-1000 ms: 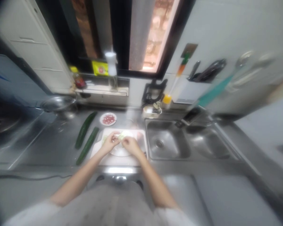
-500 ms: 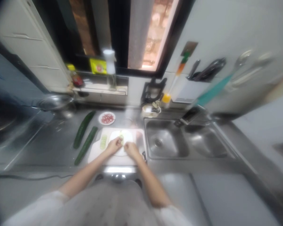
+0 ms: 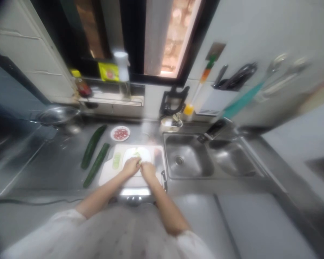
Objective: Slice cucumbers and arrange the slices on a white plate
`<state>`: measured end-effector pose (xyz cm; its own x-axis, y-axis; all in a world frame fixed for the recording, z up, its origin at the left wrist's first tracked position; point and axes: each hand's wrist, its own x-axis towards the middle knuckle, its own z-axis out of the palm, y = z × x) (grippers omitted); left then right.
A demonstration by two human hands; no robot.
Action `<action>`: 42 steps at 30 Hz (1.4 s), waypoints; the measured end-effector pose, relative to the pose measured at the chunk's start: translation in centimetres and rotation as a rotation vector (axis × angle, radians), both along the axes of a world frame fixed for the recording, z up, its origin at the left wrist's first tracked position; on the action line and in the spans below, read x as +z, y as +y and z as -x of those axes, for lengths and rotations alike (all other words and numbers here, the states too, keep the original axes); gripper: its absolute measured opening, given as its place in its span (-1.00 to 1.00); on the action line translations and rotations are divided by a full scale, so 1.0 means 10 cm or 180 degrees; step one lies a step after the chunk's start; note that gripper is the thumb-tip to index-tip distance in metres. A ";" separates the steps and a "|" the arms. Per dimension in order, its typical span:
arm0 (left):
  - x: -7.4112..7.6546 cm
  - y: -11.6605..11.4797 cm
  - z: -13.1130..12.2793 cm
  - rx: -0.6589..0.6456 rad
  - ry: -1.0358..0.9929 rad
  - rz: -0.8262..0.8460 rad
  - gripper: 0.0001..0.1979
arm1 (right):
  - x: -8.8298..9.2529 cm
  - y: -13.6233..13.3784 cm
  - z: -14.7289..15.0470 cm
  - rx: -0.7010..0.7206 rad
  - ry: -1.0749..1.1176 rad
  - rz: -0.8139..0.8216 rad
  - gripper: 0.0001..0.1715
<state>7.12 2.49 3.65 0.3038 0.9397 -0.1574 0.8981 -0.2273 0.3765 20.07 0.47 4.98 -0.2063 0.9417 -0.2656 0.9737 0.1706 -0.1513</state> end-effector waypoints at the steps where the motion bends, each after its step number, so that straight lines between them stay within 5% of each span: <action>1: 0.00 -0.01 0.00 -0.0012 0.0031 -0.0012 -0.71 | 0.00 -0.02 0.01 0.0008 -0.0026 -0.0026 -0.70; 18: -0.14 -0.03 0.05 0.0014 -0.0101 -0.0157 -0.72 | -0.02 -0.23 0.06 -0.0126 -0.0306 -0.0166 -0.61; 42: 0.01 0.24 -0.15 -0.0203 0.0081 -0.0163 -0.75 | -0.02 0.00 -0.06 -0.0347 -0.0415 -0.0074 -0.60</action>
<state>8.60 4.94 3.78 0.3597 0.9256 -0.1182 0.8904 -0.3026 0.3401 20.67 0.46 4.79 -0.0679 0.9628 -0.2614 0.9977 0.0650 -0.0197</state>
